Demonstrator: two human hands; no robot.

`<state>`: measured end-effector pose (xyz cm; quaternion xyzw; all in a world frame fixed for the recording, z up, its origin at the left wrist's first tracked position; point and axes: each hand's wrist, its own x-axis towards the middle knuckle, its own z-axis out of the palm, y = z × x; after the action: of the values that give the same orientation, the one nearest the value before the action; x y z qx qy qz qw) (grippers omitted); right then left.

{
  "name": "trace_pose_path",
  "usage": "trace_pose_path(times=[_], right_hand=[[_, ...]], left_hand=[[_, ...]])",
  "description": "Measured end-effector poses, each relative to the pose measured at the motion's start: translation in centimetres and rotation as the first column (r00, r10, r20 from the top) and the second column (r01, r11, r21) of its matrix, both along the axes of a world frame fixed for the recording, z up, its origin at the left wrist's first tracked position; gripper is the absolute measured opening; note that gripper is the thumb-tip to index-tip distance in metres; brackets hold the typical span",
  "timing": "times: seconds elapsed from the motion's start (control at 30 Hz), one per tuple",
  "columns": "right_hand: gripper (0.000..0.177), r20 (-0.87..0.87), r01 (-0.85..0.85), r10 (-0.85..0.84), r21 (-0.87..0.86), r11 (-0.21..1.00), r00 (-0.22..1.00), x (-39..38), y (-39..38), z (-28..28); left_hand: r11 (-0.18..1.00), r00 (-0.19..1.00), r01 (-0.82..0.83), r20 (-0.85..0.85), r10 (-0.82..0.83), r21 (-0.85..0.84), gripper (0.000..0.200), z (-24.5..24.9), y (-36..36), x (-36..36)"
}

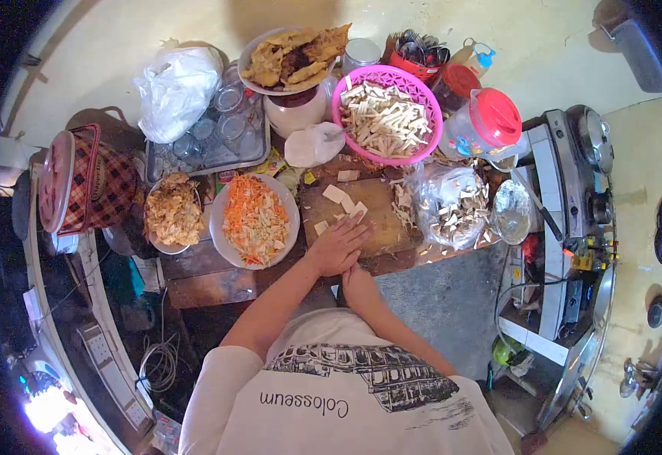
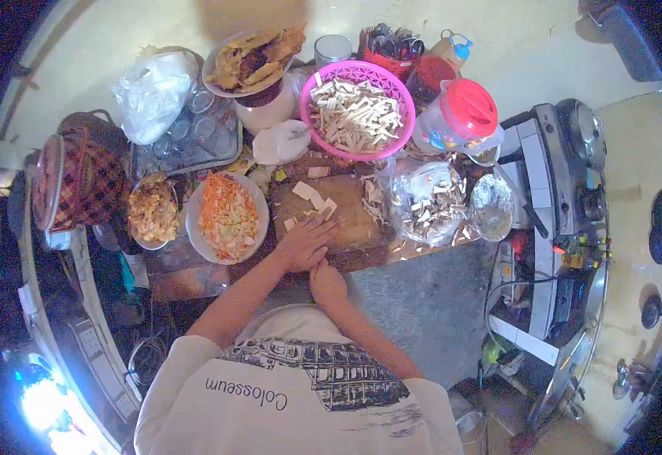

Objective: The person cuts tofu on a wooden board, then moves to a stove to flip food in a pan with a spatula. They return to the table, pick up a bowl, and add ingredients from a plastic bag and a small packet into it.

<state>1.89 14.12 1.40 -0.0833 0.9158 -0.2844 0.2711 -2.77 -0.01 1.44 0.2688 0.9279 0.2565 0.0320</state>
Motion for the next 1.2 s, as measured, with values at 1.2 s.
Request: trace_pose_path(times=[1.2], right_hand=[[0.035, -0.026, -0.016, 0.015, -0.057, 0.998, 1.000, -0.2, 1.4, 2.0]], left_hand=[[0.797, 0.799, -0.598, -0.131, 0.587, -0.078, 0.040, -0.7, -1.9, 4.8]])
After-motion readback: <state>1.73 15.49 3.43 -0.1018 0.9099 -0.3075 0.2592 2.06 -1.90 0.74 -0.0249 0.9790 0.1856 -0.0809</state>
